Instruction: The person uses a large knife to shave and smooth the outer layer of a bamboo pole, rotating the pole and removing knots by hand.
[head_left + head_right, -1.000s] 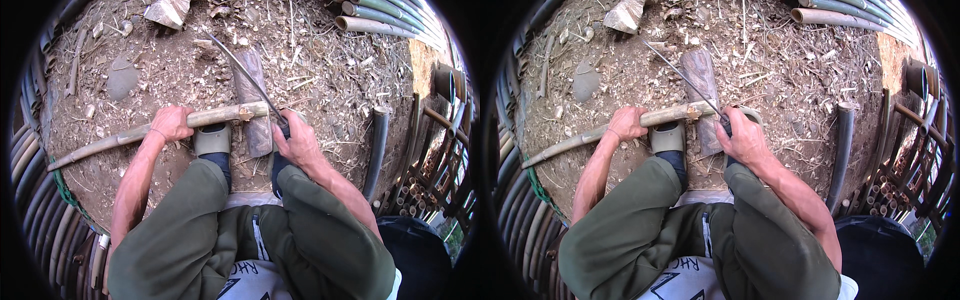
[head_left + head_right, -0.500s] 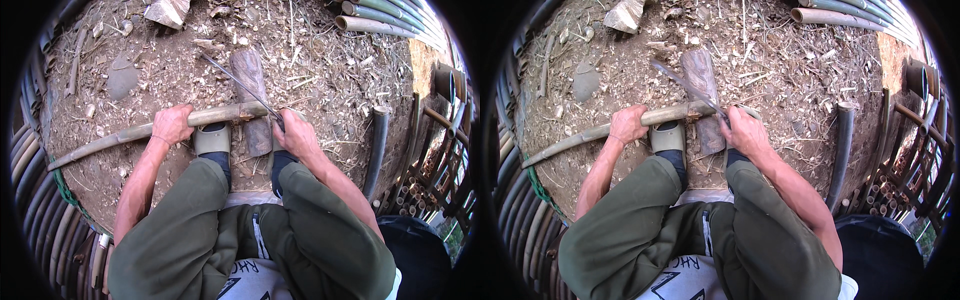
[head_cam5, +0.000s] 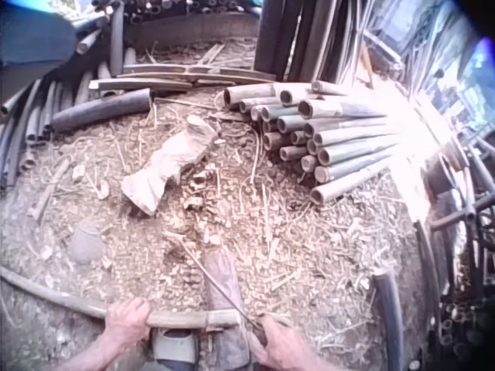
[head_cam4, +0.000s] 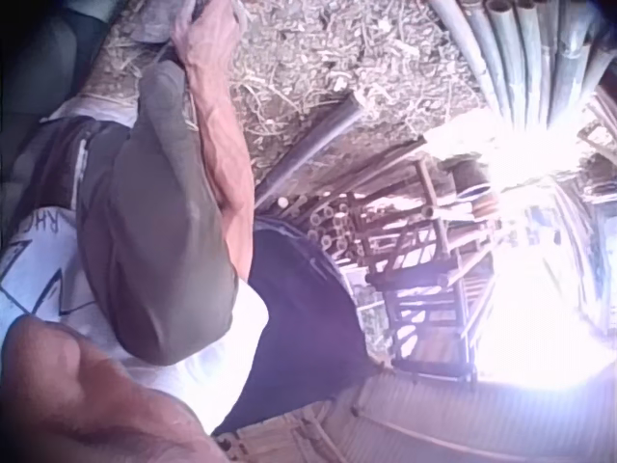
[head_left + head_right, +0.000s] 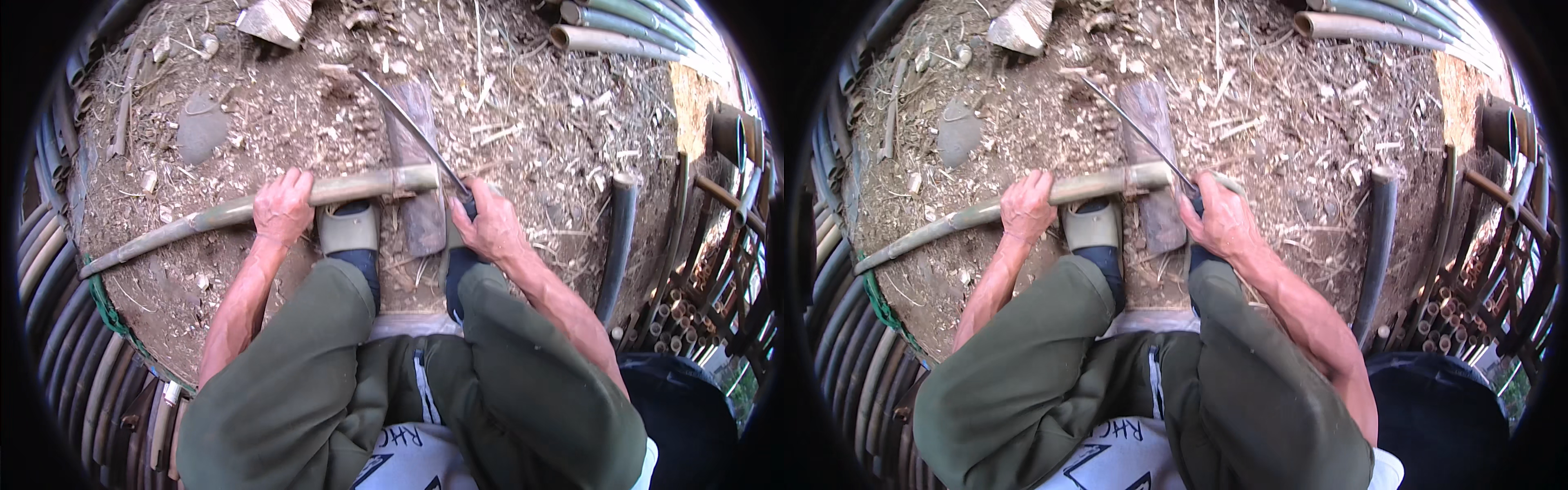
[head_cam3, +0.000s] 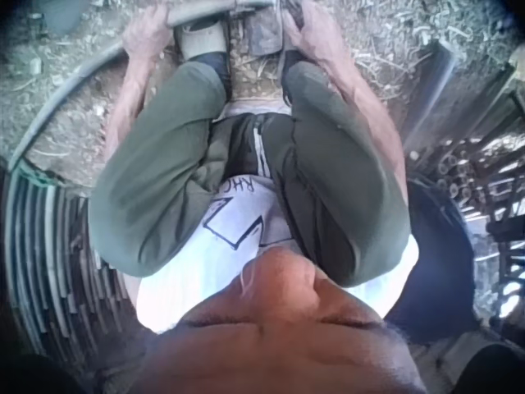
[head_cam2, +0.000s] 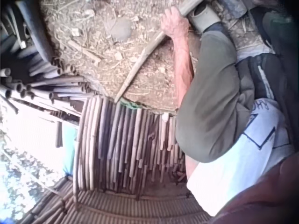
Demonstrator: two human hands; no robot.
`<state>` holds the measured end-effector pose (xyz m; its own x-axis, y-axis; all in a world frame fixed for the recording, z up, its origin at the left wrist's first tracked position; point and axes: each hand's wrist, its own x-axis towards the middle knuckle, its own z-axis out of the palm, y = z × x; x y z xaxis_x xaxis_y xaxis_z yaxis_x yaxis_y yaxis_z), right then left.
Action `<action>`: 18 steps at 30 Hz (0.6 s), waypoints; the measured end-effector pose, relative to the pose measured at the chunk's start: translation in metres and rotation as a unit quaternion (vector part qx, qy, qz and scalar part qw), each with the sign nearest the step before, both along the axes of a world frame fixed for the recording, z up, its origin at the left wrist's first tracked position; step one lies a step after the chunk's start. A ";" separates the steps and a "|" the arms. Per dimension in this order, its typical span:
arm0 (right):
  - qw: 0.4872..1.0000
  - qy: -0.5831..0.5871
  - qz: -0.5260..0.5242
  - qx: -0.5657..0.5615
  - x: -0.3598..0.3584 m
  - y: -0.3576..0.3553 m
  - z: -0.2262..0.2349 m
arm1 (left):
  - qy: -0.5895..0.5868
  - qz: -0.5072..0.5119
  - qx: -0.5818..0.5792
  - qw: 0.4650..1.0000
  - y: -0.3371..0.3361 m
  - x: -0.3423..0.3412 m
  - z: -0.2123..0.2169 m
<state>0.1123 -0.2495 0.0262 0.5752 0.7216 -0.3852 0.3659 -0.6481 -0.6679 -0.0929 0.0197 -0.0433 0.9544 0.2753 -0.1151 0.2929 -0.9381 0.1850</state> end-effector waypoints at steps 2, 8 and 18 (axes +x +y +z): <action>0.993 -0.036 -0.015 0.116 -0.001 0.009 0.008 | -0.006 0.002 0.021 1.000 0.000 0.001 -0.002; 0.994 -0.001 0.047 -0.103 0.012 -0.004 -0.023 | 0.007 0.010 0.041 0.999 -0.009 0.001 0.005; 0.989 -0.061 0.002 0.136 -0.005 0.010 0.023 | 0.304 -0.038 -0.157 0.939 0.046 0.039 0.035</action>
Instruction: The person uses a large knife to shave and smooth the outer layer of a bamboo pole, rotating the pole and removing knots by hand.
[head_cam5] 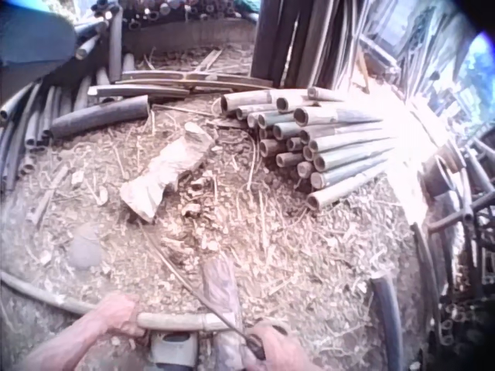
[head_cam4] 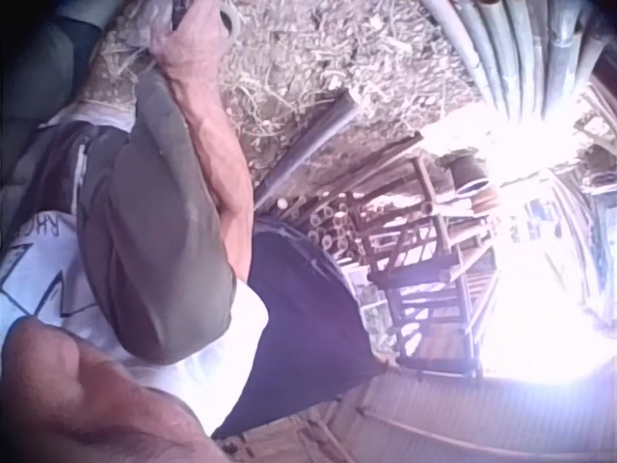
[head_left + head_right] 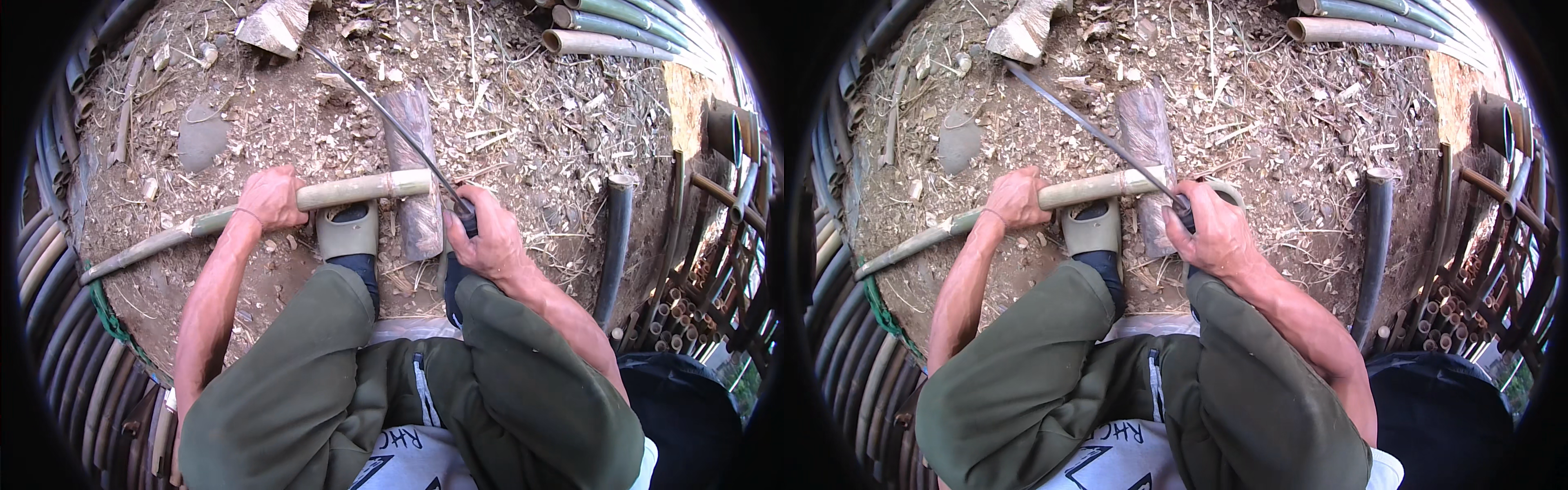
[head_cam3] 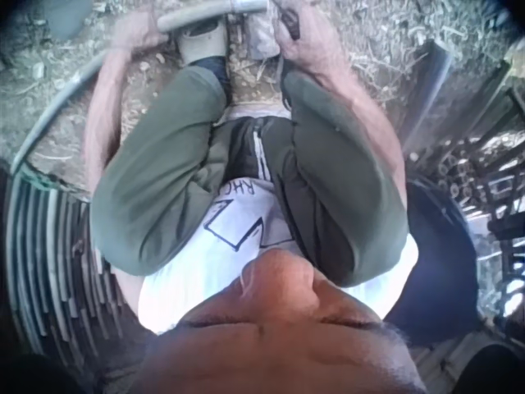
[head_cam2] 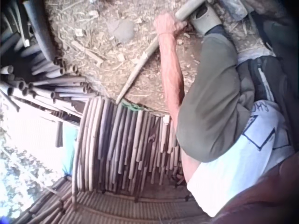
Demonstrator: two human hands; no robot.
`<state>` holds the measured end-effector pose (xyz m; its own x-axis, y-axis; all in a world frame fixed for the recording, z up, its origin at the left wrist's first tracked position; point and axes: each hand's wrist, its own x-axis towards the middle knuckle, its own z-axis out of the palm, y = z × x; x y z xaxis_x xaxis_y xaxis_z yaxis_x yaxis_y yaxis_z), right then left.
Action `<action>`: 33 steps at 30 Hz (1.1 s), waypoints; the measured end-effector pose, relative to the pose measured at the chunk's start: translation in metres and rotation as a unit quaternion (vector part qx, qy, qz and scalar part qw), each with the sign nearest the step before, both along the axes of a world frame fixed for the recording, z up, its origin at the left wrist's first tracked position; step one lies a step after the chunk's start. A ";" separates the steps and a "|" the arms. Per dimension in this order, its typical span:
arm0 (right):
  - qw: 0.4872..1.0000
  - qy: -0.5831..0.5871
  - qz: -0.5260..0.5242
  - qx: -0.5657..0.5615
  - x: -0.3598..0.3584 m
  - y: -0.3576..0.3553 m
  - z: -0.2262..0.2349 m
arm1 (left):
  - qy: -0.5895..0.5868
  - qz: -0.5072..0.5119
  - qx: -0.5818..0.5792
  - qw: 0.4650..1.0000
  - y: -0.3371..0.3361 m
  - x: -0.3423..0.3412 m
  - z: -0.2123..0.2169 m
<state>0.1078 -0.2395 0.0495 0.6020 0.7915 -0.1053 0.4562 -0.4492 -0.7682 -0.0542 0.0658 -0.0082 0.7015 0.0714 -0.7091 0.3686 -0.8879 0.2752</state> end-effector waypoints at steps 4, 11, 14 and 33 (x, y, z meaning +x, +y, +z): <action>0.990 -0.053 0.040 -0.125 -0.003 -0.015 -0.035 | -0.026 0.038 -0.041 0.998 -0.001 -0.001 -0.009; 1.000 -0.003 -0.004 -0.004 -0.006 -0.003 -0.011 | -0.039 0.062 -0.011 0.997 -0.010 -0.010 -0.003; 0.998 -0.037 0.025 -0.042 -0.005 -0.017 -0.029 | -0.103 0.077 0.031 0.991 -0.021 -0.020 -0.008; 0.998 -0.022 0.019 0.064 -0.001 -0.017 -0.027 | -0.348 0.077 0.217 0.909 -0.049 -0.050 -0.033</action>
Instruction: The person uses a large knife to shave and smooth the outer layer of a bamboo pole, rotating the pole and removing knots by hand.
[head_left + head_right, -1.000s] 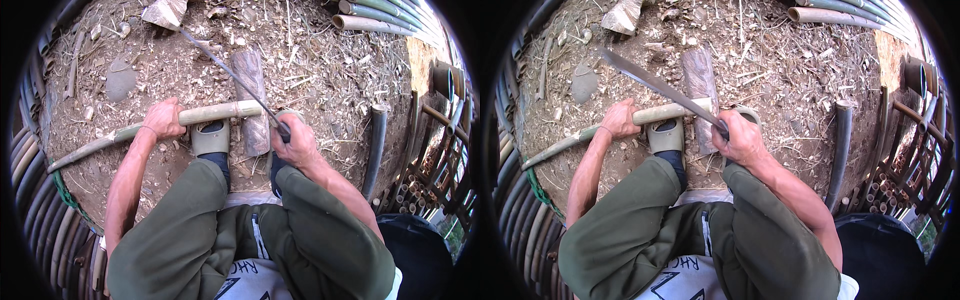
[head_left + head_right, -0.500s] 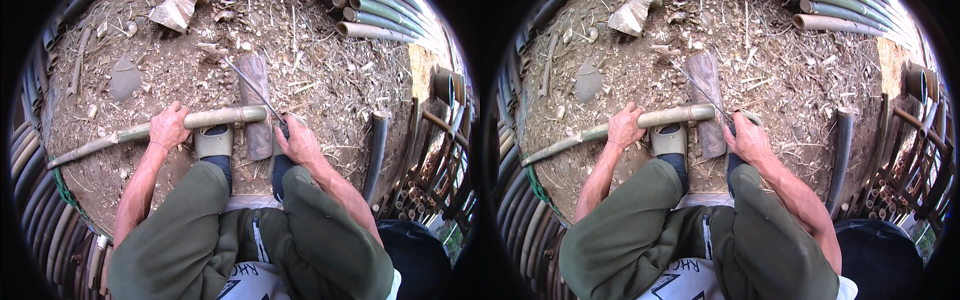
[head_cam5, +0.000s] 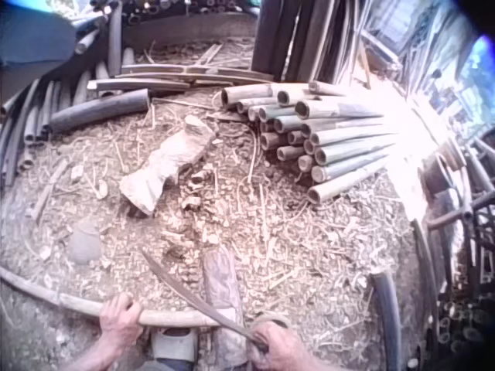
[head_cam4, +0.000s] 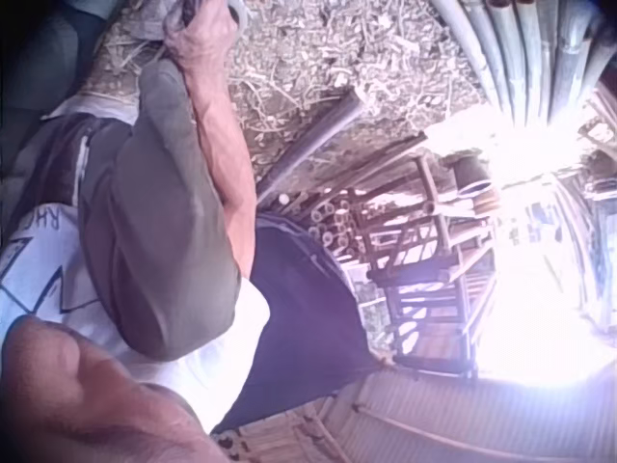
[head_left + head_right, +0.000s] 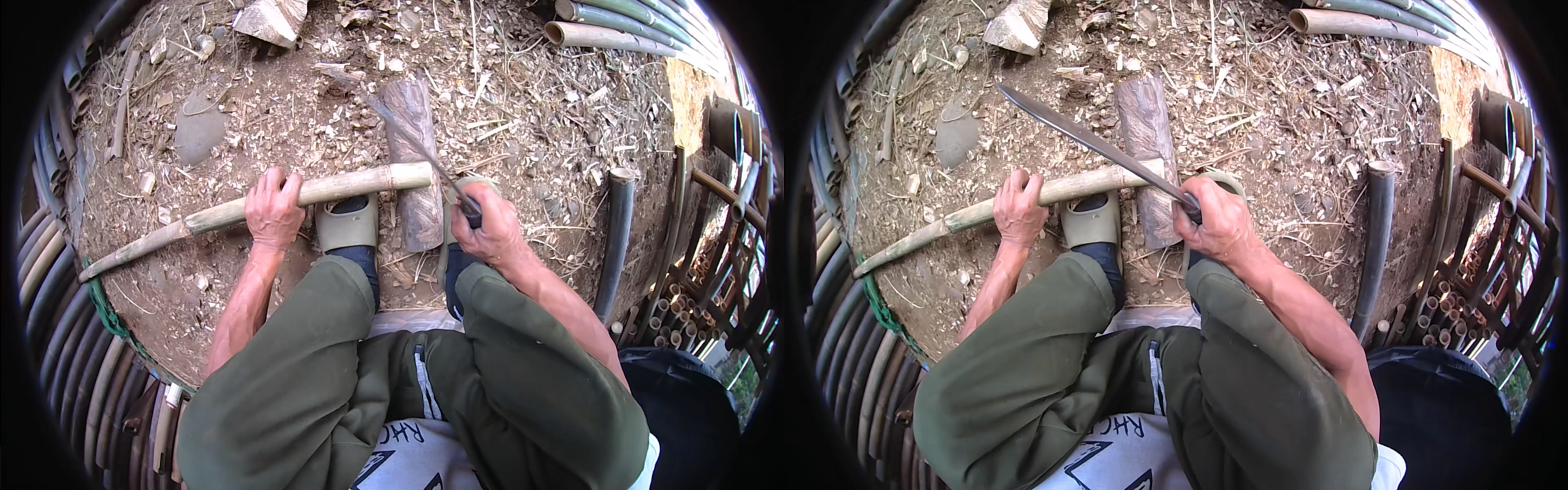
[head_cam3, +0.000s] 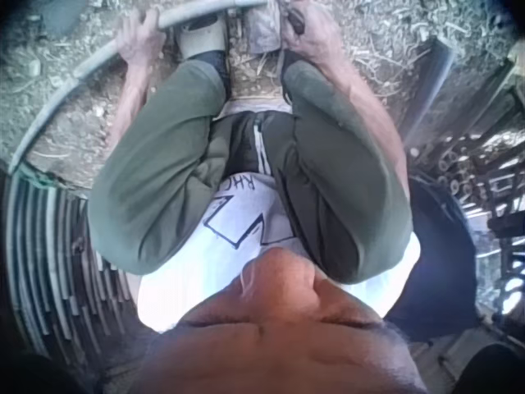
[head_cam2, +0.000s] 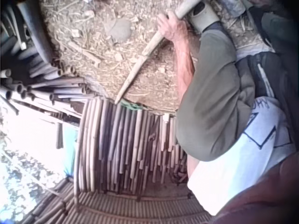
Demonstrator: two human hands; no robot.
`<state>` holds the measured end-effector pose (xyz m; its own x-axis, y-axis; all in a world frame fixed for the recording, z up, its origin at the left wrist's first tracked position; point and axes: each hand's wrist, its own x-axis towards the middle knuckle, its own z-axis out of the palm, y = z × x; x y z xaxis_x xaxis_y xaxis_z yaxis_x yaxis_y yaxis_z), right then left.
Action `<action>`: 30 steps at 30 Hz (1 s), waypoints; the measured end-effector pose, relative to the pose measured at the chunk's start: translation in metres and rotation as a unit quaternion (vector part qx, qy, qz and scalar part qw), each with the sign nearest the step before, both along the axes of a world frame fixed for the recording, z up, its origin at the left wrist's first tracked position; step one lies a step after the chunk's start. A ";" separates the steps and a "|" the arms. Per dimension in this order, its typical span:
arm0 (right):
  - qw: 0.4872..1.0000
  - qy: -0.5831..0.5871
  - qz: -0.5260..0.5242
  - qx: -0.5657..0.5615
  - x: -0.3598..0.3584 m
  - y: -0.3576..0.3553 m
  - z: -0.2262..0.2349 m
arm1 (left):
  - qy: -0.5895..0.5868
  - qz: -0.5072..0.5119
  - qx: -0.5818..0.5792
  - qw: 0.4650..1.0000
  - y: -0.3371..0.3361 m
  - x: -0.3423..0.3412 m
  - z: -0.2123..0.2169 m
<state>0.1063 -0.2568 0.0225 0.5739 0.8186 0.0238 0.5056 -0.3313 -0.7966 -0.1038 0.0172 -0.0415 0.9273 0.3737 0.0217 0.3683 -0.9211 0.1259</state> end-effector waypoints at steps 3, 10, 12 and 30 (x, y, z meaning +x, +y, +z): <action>0.965 0.047 0.022 -0.258 0.005 -0.007 -0.009 | -0.038 0.016 0.023 0.999 -0.003 0.003 0.000; 0.969 0.078 -0.065 -0.225 0.014 -0.011 0.015 | 0.250 0.044 -0.345 0.904 0.025 0.027 0.055; 0.970 0.038 -0.092 -0.221 0.026 -0.019 0.018 | 0.187 0.081 -0.415 0.887 0.042 0.023 0.066; 0.963 -0.131 -0.002 -0.237 0.010 -0.060 -0.011 | -0.554 0.666 -0.466 0.177 0.145 -0.095 -0.028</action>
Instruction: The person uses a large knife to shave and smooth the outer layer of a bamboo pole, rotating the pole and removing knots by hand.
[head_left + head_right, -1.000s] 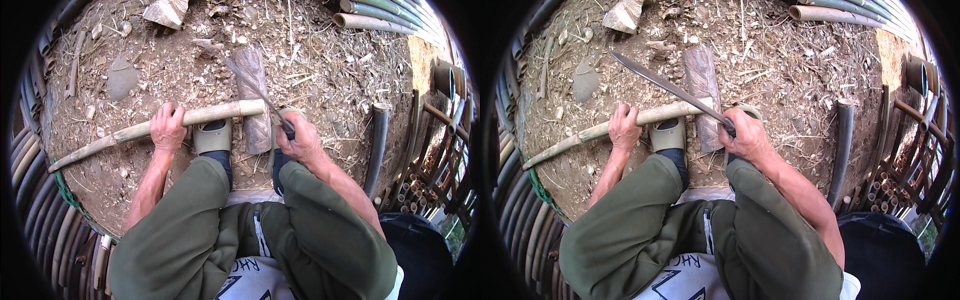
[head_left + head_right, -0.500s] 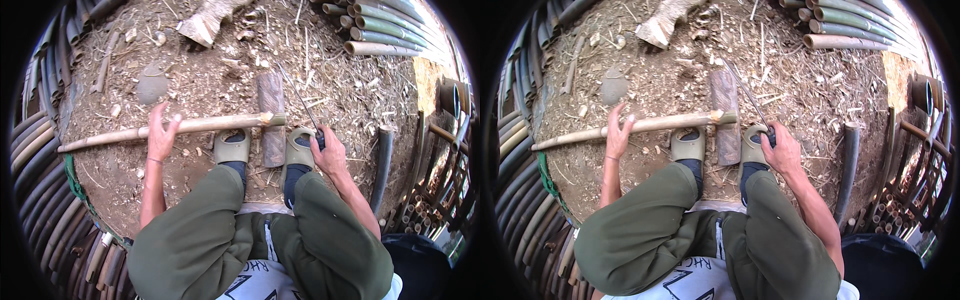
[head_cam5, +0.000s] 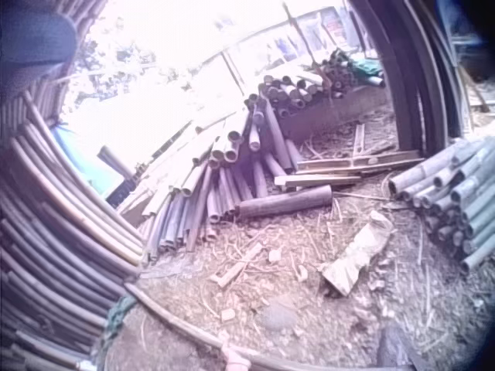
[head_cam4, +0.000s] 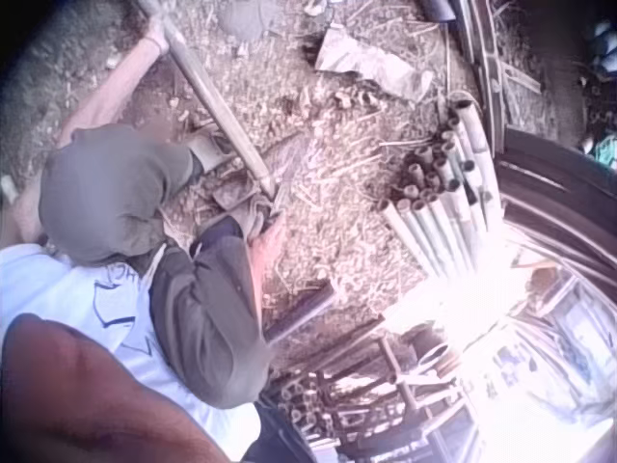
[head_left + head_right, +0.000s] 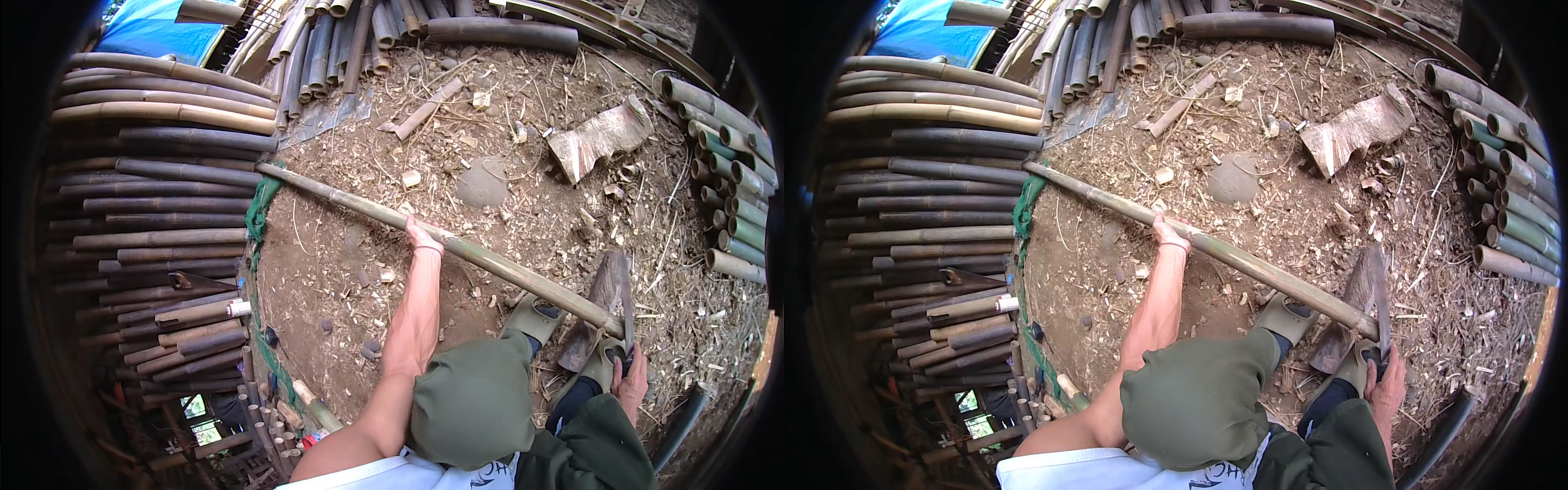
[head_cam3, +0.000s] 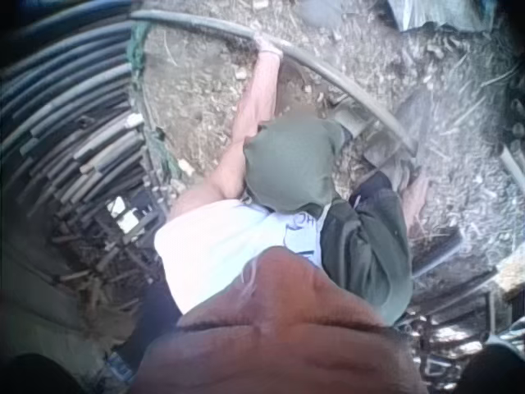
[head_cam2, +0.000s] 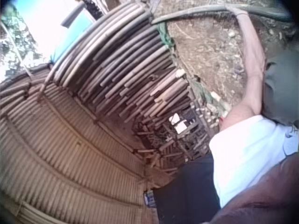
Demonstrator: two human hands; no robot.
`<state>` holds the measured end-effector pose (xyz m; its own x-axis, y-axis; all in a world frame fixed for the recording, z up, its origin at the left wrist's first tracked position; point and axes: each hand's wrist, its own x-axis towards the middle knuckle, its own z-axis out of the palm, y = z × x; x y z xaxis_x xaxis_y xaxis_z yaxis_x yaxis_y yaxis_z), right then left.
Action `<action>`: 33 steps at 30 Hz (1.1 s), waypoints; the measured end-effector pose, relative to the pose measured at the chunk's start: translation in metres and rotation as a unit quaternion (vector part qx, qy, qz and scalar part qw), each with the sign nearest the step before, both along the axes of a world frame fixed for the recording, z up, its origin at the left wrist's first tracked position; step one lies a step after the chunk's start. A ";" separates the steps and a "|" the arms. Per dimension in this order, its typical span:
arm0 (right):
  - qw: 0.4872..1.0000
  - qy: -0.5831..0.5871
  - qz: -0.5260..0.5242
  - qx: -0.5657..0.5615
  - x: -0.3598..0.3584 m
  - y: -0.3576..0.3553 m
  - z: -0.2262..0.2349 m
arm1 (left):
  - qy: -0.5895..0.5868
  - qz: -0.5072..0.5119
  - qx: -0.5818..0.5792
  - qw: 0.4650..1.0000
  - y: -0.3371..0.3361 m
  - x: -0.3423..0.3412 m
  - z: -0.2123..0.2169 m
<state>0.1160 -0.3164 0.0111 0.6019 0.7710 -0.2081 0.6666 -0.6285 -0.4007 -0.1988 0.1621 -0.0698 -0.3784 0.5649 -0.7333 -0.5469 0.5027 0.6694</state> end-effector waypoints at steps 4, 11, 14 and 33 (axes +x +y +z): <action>0.997 0.012 -0.062 0.040 0.024 -0.002 0.015 | -0.053 0.014 0.072 0.996 -0.032 -0.003 0.040; 0.979 0.143 -0.129 -0.067 0.024 -0.006 0.014 | -0.017 -0.122 0.330 0.936 -0.028 0.027 0.251; 0.967 0.098 -0.226 0.065 0.021 -0.008 0.013 | -0.052 -0.197 0.346 0.916 0.043 0.018 0.289; 0.993 -0.098 -0.030 0.054 0.026 -0.001 0.090 | -0.095 -0.133 0.130 0.978 -0.026 0.040 0.052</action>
